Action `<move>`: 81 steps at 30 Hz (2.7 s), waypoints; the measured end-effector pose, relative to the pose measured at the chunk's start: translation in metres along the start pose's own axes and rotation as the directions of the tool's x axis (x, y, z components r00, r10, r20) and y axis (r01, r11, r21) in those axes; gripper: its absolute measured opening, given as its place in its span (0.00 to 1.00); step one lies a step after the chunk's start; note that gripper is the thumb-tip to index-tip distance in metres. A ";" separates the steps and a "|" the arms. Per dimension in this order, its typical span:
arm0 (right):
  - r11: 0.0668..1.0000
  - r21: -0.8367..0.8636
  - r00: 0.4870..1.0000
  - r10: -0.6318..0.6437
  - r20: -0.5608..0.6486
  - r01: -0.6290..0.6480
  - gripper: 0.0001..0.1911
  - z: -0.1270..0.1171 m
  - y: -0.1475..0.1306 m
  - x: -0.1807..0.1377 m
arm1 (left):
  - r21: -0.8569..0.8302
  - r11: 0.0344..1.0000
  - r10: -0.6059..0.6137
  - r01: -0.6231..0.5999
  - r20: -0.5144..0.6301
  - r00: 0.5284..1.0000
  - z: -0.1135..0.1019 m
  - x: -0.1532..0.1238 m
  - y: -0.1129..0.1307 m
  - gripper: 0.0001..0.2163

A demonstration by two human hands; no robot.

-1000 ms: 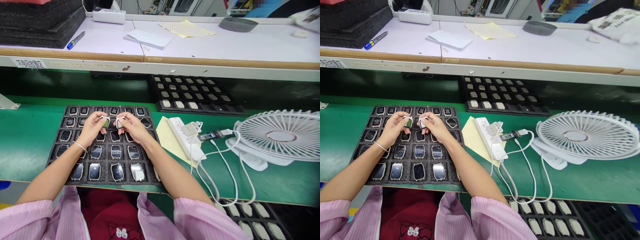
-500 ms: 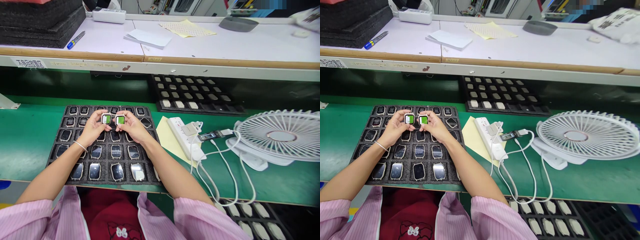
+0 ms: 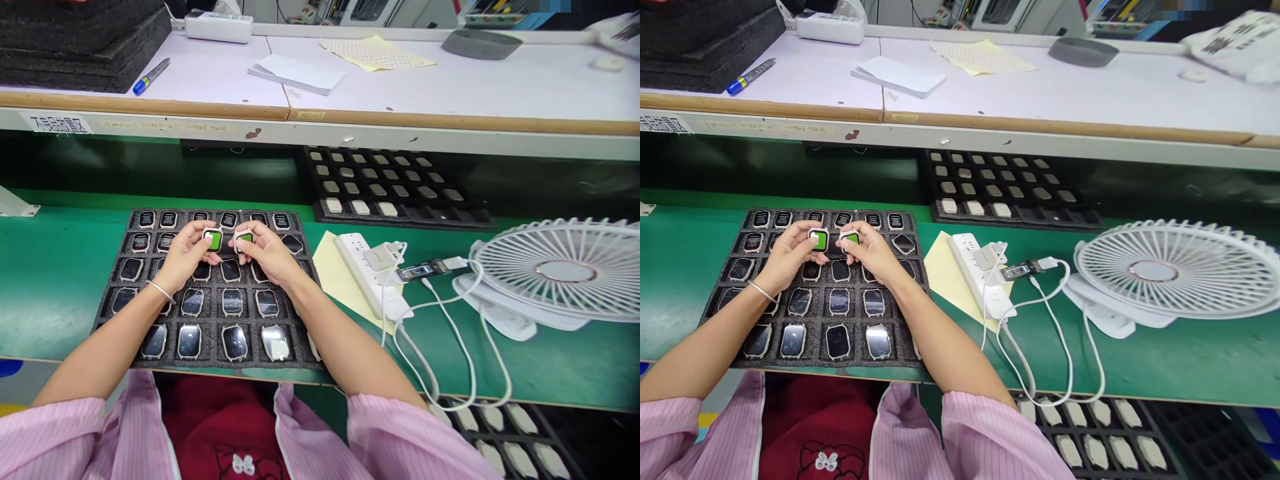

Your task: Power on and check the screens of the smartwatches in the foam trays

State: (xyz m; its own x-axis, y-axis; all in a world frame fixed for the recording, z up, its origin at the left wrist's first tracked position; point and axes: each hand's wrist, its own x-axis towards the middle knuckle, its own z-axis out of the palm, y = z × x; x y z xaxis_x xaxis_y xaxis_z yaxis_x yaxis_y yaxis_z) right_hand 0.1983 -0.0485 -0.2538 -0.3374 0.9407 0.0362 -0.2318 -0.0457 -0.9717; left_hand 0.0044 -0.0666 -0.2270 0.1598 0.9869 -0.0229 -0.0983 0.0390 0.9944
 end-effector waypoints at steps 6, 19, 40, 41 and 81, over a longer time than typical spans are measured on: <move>0.999 0.026 1.000 -0.026 -0.015 0.026 0.25 0.002 0.002 0.001 | -0.007 1.000 0.025 -0.025 0.005 1.000 -0.002 0.001 -0.005 0.22; 0.999 0.024 1.000 -0.026 -0.002 0.026 0.25 0.002 0.000 0.000 | -0.013 0.999 0.045 -0.045 0.038 0.998 -0.002 0.001 -0.008 0.26; 0.998 0.031 0.995 0.049 -0.087 -0.046 0.25 0.005 -0.004 0.000 | 0.053 0.998 -0.022 0.021 0.025 0.999 0.003 0.000 0.000 0.17; 0.998 0.031 0.994 0.052 -0.097 -0.050 0.25 0.005 -0.005 0.000 | 0.053 0.998 -0.020 0.019 0.024 1.000 0.003 0.000 -0.001 0.17; 0.446 -0.880 0.970 -0.238 0.059 0.163 0.25 0.000 0.015 0.018 | 0.837 0.530 0.159 -0.136 0.060 0.986 -0.056 0.027 -0.008 0.20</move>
State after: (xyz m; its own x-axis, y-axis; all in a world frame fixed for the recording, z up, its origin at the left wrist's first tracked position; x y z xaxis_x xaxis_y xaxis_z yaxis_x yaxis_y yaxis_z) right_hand 0.1891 -0.0325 -0.2678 -0.3257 0.9032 0.2796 0.6448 0.4285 -0.6329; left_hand -0.0454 -0.0310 -0.2418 0.2004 0.9695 0.1412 0.7484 -0.2445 0.6165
